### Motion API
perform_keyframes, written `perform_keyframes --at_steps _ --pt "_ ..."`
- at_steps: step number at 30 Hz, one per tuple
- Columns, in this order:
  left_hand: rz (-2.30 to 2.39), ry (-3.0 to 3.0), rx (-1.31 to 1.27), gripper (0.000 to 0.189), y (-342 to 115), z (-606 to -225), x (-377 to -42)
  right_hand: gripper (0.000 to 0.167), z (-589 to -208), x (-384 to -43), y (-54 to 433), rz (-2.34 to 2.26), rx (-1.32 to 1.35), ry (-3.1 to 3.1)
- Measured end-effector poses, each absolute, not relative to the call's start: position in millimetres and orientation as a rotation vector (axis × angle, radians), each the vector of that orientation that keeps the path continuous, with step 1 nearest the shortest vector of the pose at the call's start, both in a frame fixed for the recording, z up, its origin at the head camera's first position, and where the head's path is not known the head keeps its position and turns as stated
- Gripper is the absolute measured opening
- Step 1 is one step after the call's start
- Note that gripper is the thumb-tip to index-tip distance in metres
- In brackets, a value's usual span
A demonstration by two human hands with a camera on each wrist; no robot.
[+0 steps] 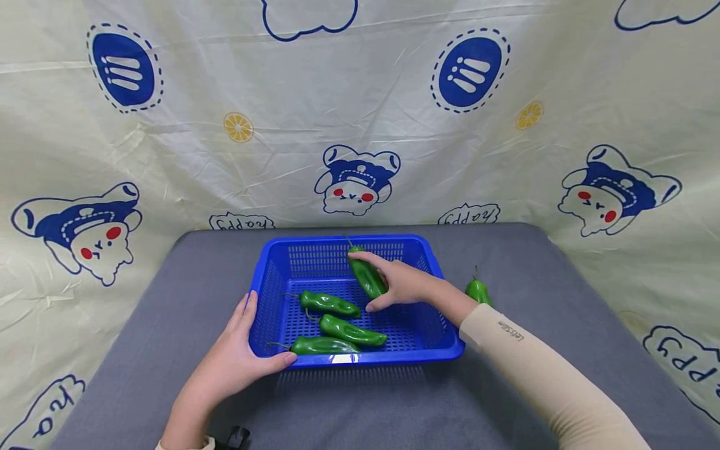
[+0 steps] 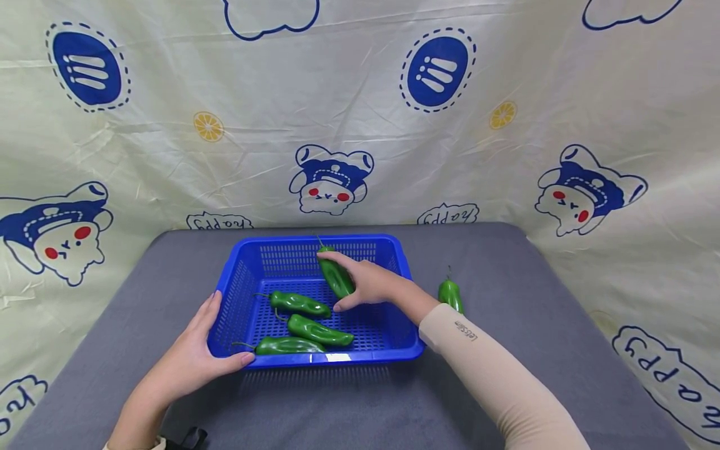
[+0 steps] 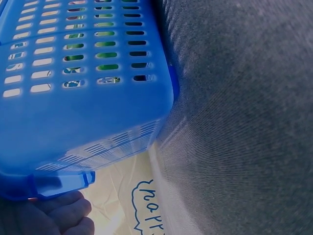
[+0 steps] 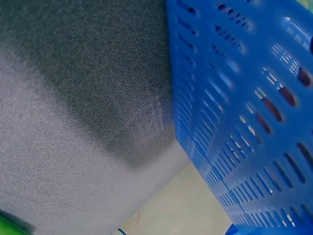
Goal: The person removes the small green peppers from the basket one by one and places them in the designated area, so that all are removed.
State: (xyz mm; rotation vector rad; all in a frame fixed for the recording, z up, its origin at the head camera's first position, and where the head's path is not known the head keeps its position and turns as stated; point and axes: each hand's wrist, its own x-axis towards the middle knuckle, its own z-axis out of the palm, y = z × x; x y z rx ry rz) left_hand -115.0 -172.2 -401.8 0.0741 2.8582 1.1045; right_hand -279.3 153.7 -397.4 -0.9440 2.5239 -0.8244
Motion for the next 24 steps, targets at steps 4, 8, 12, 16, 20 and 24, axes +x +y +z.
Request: perform_keyframes --at_steps 4,8,12,16,20,24 --pt "1.112 2.866 0.085 0.131 -171.8 -402.9 -115.1 0.101 -396.3 -278.7 154.4 -0.865 -0.957 2.549" --pt "1.105 2.869 0.086 0.131 -171.7 -403.5 -115.2 0.102 -393.5 -276.4 155.4 -0.884 -0.956 2.574" --pt "1.100 2.867 0.086 0.131 -172.0 -402.8 -115.1 0.102 -388.1 -272.8 156.0 -0.924 -0.960 2.587" --pt "1.100 2.865 0.086 0.131 -172.2 -401.2 -115.2 0.103 -382.8 -269.3 155.9 -0.968 -0.998 2.582" --pt "1.100 2.861 0.079 0.130 -172.2 -399.8 -115.2 0.103 -379.6 -265.8 155.7 -0.993 -1.020 2.569" --pt "1.099 2.859 0.079 0.130 -172.4 -399.9 -115.5 0.104 -376.2 -261.8 157.7 -1.011 -1.012 2.576"
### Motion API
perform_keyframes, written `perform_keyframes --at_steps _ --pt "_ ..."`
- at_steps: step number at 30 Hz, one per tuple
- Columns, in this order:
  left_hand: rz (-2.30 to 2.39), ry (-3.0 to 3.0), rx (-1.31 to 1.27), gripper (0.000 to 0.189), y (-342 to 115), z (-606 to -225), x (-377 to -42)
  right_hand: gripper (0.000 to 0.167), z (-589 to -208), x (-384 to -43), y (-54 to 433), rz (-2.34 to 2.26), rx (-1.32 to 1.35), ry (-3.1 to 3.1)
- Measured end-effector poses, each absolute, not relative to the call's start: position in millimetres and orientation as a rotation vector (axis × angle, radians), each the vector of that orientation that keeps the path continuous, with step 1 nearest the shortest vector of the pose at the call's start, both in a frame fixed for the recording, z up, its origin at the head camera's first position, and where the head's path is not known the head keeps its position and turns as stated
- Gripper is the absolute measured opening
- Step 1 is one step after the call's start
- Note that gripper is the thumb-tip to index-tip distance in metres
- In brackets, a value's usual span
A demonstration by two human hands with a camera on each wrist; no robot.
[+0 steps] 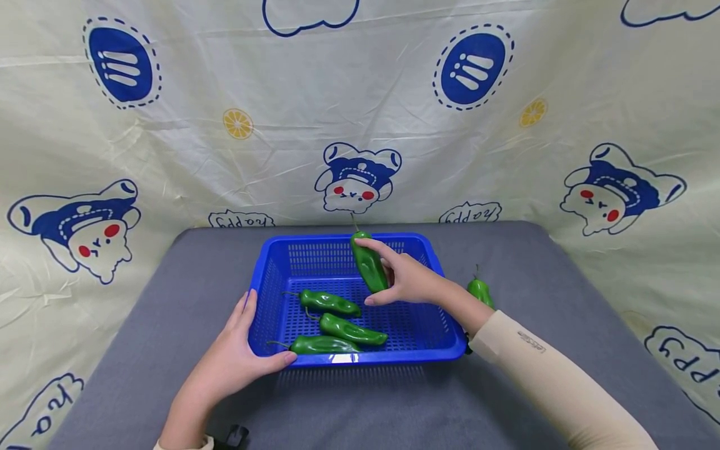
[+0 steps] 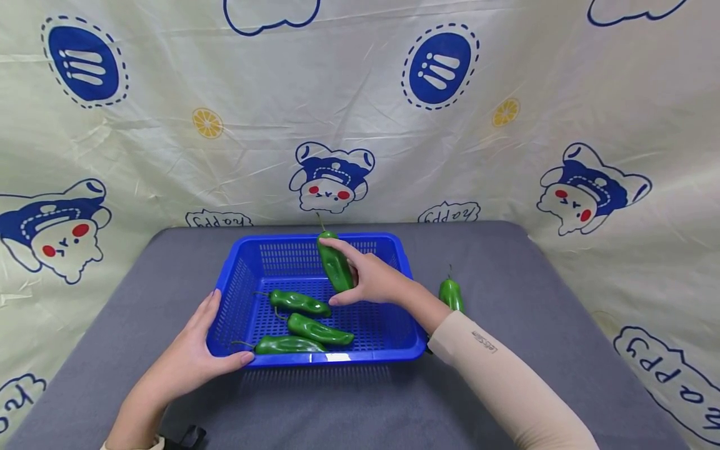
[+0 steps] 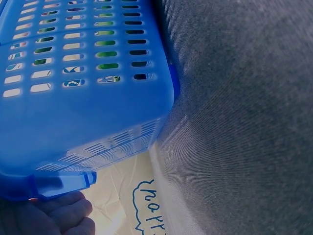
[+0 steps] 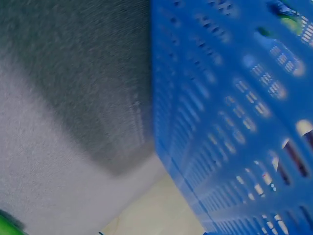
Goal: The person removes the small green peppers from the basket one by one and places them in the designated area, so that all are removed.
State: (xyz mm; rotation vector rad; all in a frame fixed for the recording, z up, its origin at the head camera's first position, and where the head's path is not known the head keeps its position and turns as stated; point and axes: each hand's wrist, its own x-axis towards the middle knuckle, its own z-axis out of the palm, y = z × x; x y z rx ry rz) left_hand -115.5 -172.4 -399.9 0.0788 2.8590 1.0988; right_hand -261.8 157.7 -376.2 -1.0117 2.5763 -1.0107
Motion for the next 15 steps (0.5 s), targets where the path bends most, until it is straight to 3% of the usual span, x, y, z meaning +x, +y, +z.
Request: perform_keyframes --at_steps 15 --pt "1.088 2.868 0.094 0.131 -172.9 -400.1 -115.8 0.107 -358.7 -248.6 174.7 -1.119 -0.967 2.640"
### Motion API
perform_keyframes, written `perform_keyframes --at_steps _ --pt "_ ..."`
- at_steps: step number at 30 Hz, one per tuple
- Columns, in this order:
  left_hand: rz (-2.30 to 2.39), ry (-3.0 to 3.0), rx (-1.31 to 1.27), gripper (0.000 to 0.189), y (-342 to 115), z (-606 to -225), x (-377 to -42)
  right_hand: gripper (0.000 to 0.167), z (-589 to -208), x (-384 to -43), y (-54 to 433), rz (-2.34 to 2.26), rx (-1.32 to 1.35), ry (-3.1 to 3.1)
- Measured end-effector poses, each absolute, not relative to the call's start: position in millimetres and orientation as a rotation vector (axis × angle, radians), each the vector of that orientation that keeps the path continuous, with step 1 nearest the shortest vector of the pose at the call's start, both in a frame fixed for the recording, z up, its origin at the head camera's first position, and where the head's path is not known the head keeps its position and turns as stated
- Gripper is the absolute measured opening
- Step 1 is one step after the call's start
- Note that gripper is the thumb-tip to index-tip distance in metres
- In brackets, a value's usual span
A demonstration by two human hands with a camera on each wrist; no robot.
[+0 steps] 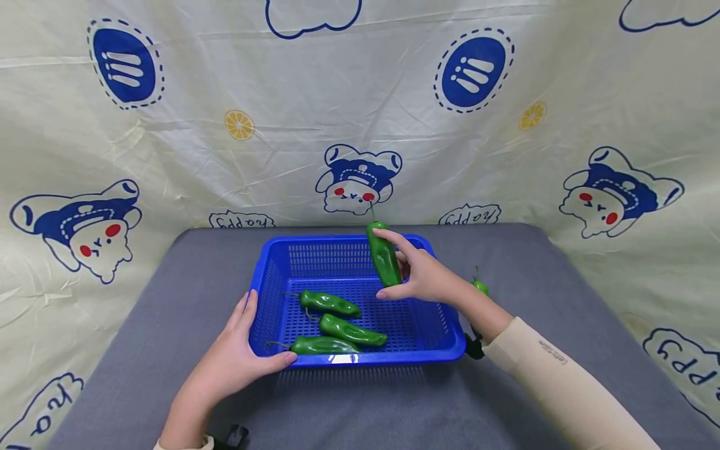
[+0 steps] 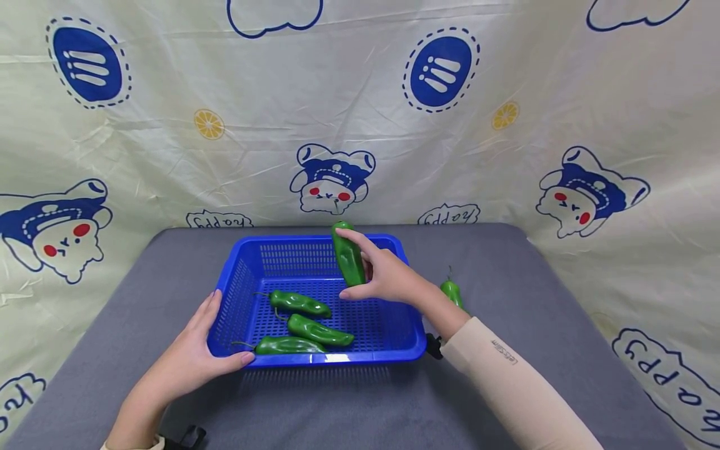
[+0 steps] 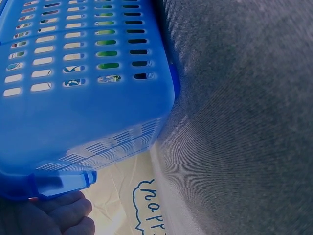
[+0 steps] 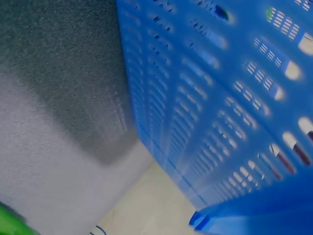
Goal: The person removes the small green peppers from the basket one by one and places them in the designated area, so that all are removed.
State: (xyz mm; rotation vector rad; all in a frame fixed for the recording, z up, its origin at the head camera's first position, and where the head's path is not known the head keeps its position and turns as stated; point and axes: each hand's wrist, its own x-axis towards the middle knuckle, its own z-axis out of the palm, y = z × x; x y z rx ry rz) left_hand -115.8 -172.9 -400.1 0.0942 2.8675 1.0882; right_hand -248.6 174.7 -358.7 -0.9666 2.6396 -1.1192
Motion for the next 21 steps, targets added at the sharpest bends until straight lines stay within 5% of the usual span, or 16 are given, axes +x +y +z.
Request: perform_keyframes --at_steps 21 --pt "1.067 2.876 0.109 0.131 -173.1 -398.1 -115.2 0.110 -354.0 -243.0 233.9 -1.172 -0.860 2.772"
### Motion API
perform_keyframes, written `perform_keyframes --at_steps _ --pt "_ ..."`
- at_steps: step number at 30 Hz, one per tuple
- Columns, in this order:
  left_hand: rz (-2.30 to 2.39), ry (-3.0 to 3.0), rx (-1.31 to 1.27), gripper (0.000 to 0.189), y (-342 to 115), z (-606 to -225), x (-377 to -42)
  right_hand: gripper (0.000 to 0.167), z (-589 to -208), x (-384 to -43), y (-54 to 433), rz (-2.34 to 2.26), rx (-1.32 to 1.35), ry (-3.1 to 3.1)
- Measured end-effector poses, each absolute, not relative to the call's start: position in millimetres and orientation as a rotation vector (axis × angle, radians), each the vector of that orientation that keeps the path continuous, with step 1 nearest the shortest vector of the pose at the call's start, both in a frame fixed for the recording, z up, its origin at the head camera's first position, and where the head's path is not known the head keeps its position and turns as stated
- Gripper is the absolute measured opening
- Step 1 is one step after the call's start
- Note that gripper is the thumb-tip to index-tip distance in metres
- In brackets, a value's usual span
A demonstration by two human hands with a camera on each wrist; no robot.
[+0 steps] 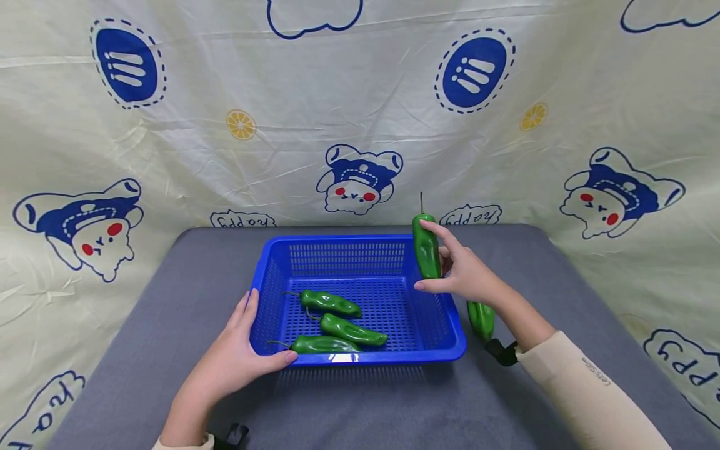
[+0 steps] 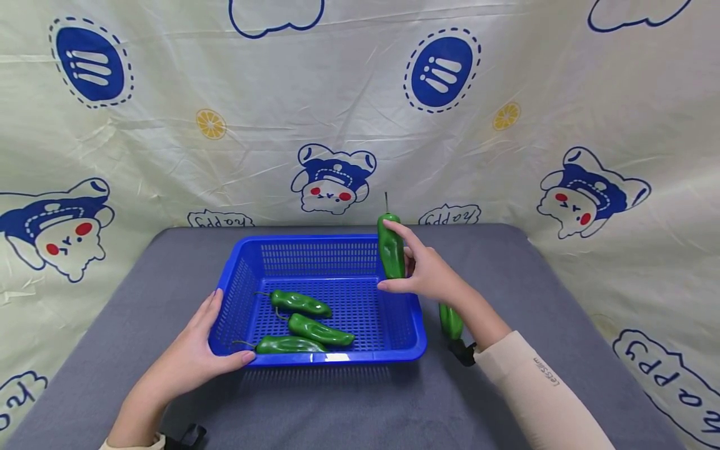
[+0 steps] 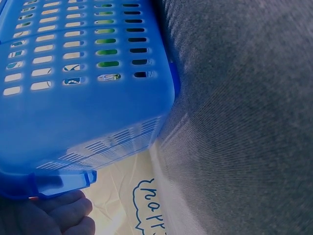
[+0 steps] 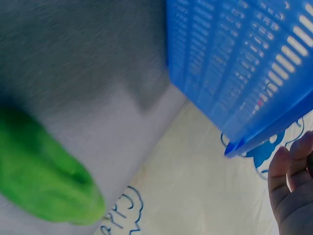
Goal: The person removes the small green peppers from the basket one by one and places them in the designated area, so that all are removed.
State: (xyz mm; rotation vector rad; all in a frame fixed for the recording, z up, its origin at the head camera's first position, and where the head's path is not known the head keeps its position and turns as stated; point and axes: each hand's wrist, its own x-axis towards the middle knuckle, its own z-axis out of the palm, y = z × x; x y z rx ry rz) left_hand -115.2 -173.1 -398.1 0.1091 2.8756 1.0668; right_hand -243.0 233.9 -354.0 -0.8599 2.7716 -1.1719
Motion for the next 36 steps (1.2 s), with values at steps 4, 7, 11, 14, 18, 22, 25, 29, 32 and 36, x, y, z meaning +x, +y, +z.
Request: perform_keyframes --at_steps 4,7,11,14,18,22,25,29,32,36 --pt "1.064 2.877 0.114 0.131 -173.1 -396.7 -114.4 0.111 -355.8 -241.7 246.8 -1.204 -0.809 2.772" --pt "1.062 2.879 0.115 0.130 -173.2 -396.8 -114.3 0.111 -357.0 -241.5 256.1 -1.229 -0.777 2.767" --pt "1.066 2.880 0.115 0.130 -173.7 -397.8 -115.0 0.110 -358.7 -241.1 267.4 -1.236 -0.735 2.780" --pt "1.065 2.882 0.119 0.130 -174.0 -398.4 -115.6 0.110 -359.9 -239.7 276.1 -1.222 -0.701 2.805" --pt "1.063 2.882 0.121 0.130 -174.0 -398.5 -115.9 0.110 -361.0 -237.7 289.1 -1.206 -0.662 2.835" --pt "1.067 2.884 0.123 0.130 -173.7 -398.3 -116.1 0.112 -363.8 -236.8 304.0 -1.171 -0.622 2.871" --pt "1.065 2.884 0.125 0.130 -173.5 -398.4 -116.1 0.111 -368.1 -236.4 314.9 -1.148 -0.595 2.889" --pt "1.071 2.878 0.125 0.130 -173.7 -398.5 -116.0 0.110 -375.2 -236.2 328.6 -1.107 -0.555 2.906" --pt "1.083 2.868 0.117 0.130 -173.8 -398.6 -115.7 0.109 -381.4 -236.6 338.9 -1.053 -0.513 2.913" --pt "1.075 2.863 0.118 0.130 -173.1 -397.8 -115.3 0.109 -390.6 -237.3 352.9 -0.996 -0.449 2.909"
